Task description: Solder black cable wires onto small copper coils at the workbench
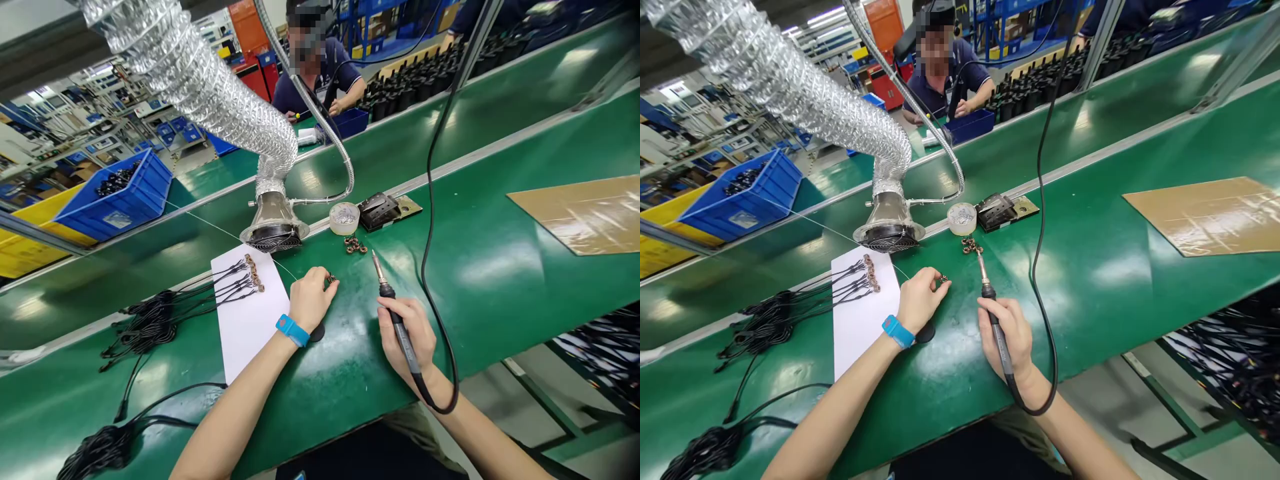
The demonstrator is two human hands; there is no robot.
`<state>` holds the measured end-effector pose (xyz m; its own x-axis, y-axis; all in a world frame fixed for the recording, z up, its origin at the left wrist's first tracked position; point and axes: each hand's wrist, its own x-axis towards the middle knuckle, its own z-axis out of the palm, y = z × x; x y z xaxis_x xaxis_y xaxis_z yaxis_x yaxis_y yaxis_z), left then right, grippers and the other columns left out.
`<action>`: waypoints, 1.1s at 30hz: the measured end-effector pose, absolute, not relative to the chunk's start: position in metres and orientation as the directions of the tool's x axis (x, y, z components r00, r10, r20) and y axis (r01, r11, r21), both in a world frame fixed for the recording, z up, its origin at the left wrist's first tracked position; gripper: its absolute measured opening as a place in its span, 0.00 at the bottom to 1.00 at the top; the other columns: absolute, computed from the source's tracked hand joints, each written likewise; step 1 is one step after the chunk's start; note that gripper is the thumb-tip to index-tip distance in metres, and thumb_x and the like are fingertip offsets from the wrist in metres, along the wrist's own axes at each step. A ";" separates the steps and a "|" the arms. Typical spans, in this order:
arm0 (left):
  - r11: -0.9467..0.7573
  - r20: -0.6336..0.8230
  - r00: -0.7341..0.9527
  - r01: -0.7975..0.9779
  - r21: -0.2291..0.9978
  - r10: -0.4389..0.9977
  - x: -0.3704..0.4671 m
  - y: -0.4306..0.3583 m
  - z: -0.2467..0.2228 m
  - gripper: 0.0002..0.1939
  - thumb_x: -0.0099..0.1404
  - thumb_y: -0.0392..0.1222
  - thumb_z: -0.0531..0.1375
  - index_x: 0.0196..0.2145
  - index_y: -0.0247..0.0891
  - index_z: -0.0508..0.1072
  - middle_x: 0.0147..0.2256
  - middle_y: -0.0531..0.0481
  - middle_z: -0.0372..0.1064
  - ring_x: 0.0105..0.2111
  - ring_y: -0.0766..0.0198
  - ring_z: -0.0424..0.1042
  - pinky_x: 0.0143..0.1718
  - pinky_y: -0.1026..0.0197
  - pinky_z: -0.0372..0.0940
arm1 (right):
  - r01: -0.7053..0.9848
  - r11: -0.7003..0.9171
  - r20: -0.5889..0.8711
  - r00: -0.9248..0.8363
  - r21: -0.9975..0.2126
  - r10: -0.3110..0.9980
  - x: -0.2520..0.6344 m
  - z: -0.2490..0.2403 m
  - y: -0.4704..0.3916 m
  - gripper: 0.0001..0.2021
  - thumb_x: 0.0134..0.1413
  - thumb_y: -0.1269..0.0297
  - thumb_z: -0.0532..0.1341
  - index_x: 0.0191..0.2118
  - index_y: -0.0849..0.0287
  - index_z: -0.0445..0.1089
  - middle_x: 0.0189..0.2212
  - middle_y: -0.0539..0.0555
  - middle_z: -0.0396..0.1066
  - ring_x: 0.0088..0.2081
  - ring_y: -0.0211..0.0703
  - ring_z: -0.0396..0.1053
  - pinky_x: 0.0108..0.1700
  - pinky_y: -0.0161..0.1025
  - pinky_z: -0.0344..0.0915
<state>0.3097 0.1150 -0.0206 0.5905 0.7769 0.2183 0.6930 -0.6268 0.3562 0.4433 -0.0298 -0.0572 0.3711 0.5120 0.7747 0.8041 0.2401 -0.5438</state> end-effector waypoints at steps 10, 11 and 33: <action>-0.545 0.251 0.491 0.663 0.513 0.834 0.265 0.081 -0.015 0.08 0.66 0.43 0.63 0.32 0.39 0.69 0.27 0.55 0.67 0.26 0.67 0.66 0.30 0.64 0.59 | 0.828 0.207 0.774 0.356 -0.521 0.524 0.441 -0.062 -0.027 0.14 0.58 0.74 0.63 0.50 0.55 0.71 0.36 0.54 0.72 0.36 0.44 0.72 0.39 0.43 0.72; -0.543 0.257 0.484 0.670 0.507 0.837 0.260 0.077 -0.015 0.08 0.66 0.44 0.63 0.32 0.39 0.69 0.27 0.54 0.68 0.26 0.67 0.67 0.30 0.64 0.59 | 0.832 0.197 0.771 0.354 -0.518 0.530 0.440 -0.063 -0.027 0.14 0.59 0.73 0.63 0.50 0.55 0.71 0.36 0.54 0.73 0.36 0.44 0.72 0.39 0.43 0.72; -0.386 0.108 0.374 0.841 0.380 0.921 0.241 0.047 -0.037 0.10 0.69 0.47 0.60 0.32 0.39 0.70 0.28 0.49 0.72 0.28 0.61 0.71 0.28 0.59 0.54 | 0.863 0.194 0.792 0.309 -0.466 0.527 0.434 -0.057 -0.026 0.11 0.59 0.72 0.62 0.47 0.56 0.72 0.35 0.55 0.74 0.35 0.44 0.73 0.38 0.42 0.71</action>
